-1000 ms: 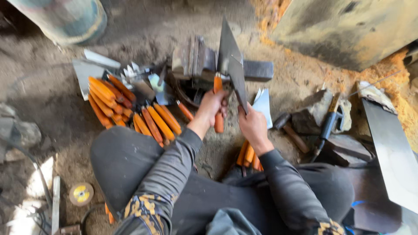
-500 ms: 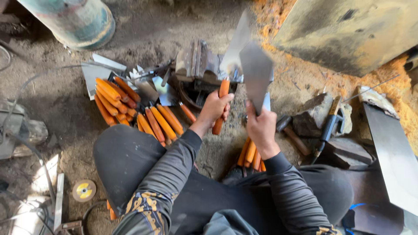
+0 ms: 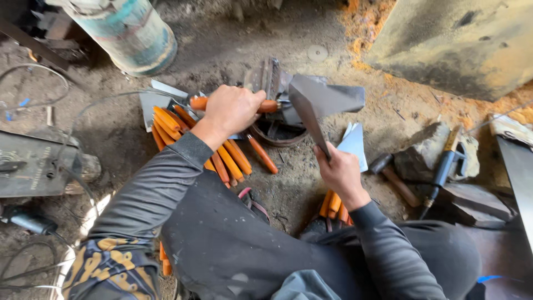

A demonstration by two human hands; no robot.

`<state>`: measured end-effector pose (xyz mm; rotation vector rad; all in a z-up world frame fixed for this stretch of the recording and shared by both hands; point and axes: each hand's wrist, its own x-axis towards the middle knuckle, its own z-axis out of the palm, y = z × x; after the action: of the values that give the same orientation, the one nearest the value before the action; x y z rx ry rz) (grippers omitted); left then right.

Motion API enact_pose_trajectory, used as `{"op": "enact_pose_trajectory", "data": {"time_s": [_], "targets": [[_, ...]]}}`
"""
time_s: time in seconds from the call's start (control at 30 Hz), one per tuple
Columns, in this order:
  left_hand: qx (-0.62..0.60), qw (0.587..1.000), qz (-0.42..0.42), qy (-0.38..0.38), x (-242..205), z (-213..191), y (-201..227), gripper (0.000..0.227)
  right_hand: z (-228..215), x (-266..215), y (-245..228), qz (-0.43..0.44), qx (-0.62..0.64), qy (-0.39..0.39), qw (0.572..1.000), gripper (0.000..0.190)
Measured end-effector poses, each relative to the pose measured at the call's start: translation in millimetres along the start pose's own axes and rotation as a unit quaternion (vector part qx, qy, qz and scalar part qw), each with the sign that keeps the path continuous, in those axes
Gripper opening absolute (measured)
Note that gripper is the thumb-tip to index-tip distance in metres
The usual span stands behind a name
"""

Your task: The person sits on the floor and repeatedly hammers the metal tangs of orange-handled trowels that are clamped in a vise. They work on multiple trowels one by one, striking the metal to secure the handles, then place the finished items on the floor.

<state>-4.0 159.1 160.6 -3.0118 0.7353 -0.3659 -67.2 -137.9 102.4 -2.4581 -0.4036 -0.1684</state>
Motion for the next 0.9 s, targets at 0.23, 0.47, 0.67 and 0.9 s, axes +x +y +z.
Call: {"op": "enact_pose_trajectory", "data": {"time_s": [0.23, 0.47, 0.67, 0.9], "targets": [[0.107, 0.972, 0.201, 0.064, -1, -29, -27, 0.010, -17, -23, -18, -0.249, 0.218, 0.192, 0.924, 0.016], [0.169, 0.946, 0.268, 0.064, 13, -65, -27, 0.015, -7, -20, -20, -0.094, 0.133, 0.063, 0.985, 0.009], [0.171, 0.938, 0.290, 0.088, 21, -78, -24, 0.014, -11, -26, -22, -0.087, 0.138, 0.042, 0.986, 0.013], [0.188, 0.938, 0.285, 0.064, 22, -74, -25, 0.015, -19, -25, -26, -0.052, 0.122, 0.019, 0.991, 0.014]]}}
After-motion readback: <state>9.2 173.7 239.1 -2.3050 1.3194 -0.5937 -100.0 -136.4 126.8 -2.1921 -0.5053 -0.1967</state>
